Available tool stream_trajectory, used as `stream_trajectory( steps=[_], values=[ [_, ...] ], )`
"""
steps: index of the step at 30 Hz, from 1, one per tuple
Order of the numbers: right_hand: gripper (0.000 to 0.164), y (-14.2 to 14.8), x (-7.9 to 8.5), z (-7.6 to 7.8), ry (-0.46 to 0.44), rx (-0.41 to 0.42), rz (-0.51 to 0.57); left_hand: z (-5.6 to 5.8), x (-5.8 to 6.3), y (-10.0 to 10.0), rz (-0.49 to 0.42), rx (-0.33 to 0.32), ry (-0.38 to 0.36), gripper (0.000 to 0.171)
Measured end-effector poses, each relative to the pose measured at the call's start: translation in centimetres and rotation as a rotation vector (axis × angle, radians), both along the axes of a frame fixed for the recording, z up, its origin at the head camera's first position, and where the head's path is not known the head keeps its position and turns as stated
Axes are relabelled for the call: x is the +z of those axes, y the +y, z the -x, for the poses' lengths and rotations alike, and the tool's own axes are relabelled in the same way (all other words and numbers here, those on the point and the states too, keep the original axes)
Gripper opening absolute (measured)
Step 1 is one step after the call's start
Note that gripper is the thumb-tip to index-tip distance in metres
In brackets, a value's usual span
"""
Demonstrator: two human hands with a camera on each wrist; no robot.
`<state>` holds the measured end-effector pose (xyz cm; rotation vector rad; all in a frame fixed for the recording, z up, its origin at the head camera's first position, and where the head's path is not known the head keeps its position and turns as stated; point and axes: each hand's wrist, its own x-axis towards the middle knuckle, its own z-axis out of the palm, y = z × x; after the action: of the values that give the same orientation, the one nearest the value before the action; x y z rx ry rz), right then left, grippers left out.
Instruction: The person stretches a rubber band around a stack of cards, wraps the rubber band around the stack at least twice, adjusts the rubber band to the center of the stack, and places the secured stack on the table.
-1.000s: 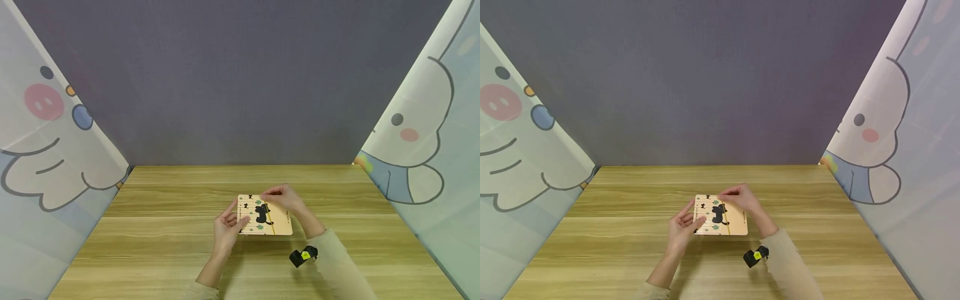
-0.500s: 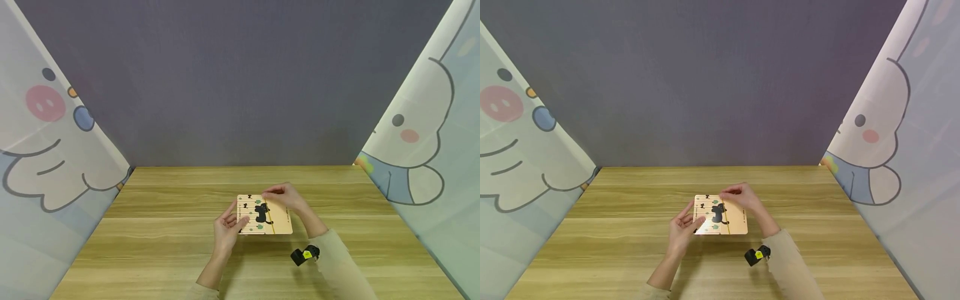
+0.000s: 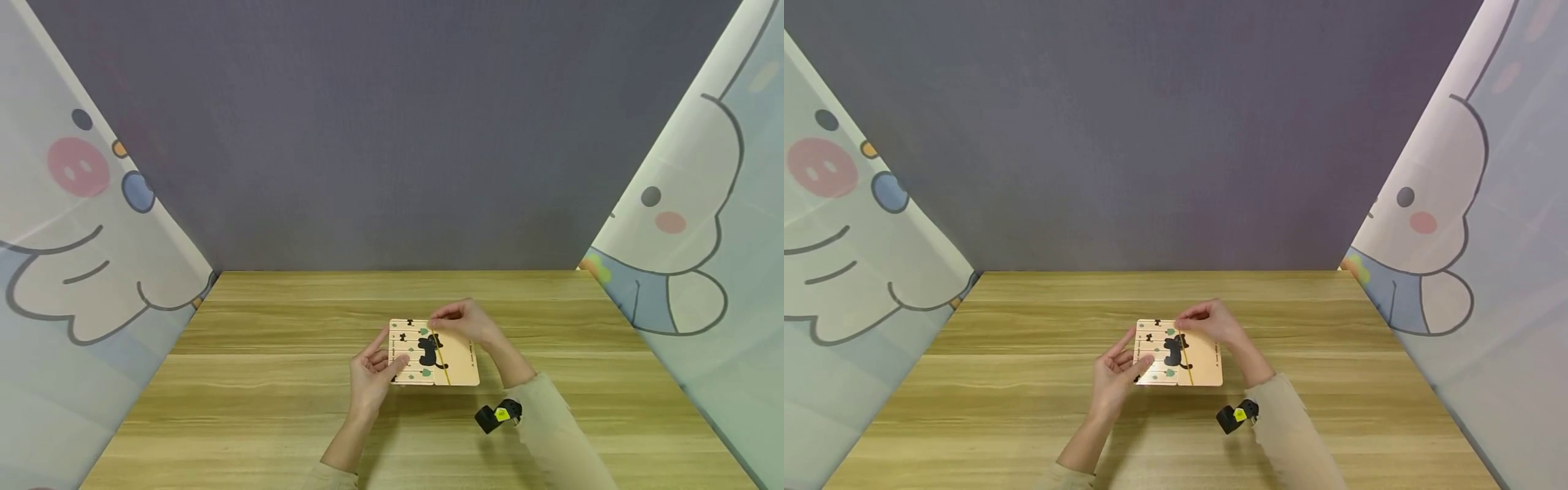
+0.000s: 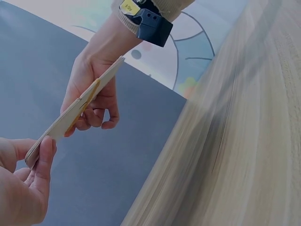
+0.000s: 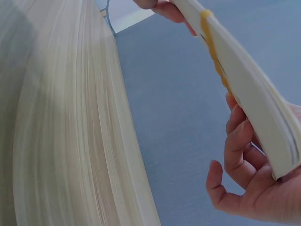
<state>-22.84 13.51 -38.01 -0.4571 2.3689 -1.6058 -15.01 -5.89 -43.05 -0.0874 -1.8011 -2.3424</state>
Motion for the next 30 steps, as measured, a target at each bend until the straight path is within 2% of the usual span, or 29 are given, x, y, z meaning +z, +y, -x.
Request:
stream_trajectory(
  steps=[4,8,11,18,23,30],
  values=[
    [0.024,0.0,0.1,0.2,-0.011,0.019,-0.001,0.0,-0.1,0.1,-0.002,-0.011,0.003,0.057],
    [0.023,0.0,0.2,0.1,-0.024,0.0,0.002,0.0,-0.2,0.1,-0.012,-0.014,0.008,0.057],
    [0.028,0.0,0.4,-0.2,-0.022,-0.044,0.008,0.1,-0.2,0.1,-0.014,-0.01,0.005,0.056],
    [0.028,0.4,0.7,-0.6,0.093,-0.146,0.071,0.0,0.2,0.0,-0.017,-0.001,-0.008,0.057],
    [0.031,0.6,1.1,-1.2,0.084,-0.21,0.119,0.2,-0.2,-0.2,-0.016,0.017,-0.014,0.057],
    [0.031,0.9,1.5,-2.4,0.121,-0.28,0.199,0.3,-0.3,-0.5,0.004,0.041,-0.018,0.058]
  ],
)
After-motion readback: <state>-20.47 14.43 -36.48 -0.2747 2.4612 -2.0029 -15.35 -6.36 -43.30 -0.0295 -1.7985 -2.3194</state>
